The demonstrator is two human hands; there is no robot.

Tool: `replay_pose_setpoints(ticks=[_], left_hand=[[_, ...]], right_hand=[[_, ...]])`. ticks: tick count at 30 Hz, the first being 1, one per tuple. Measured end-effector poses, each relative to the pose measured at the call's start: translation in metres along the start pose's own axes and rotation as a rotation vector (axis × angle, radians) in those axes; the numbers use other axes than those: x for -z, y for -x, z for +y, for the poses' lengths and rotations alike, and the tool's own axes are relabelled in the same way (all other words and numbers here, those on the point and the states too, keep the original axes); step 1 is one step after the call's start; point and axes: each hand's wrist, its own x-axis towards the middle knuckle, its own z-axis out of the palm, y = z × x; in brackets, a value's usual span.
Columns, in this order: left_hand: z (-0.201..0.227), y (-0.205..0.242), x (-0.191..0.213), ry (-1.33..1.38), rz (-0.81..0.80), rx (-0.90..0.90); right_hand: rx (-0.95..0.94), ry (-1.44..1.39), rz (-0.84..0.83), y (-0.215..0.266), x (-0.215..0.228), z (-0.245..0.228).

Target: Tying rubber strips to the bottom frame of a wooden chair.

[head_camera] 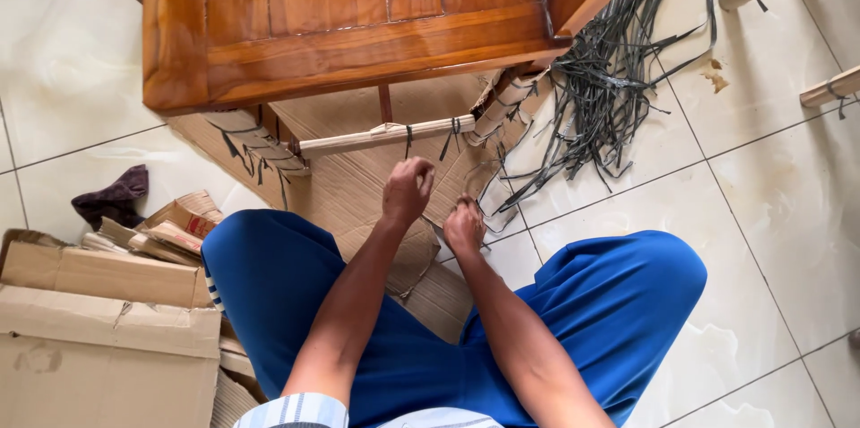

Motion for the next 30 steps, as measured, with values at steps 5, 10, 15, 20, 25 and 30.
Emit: replay_pose_setpoints(ticks=[5,10,15,20,25,30], left_hand=[[0.002,0.035,0.005,0.082,-0.381,0.472],[-0.018,0.047,0.005,0.201,-0.325,0.697],[-0.002,0.042,0.052,0.131,-0.296,0.786],[0.007,0.051,0.084,-0.050,-0.437,0.667],[0.015,0.072,0.113,-0.103,-0.571,0.660],[-0.004,0.089,0.120,-0.110,-0.733,0.549]], right_hand=[[0.327,-0.210,0.098,0.040,0.022,-0.033],[0.525,-0.327,0.064,0.078,0.048,-0.065],[0.246,-0.413,-0.068,0.088,0.048,-0.077],[0.041,-0.854,-0.139,0.077,0.041,-0.094],[-0.067,-1.080,-0.211,0.063,0.020,-0.099],[-0.146,-1.183,-0.173,0.065,0.004,-0.110]])
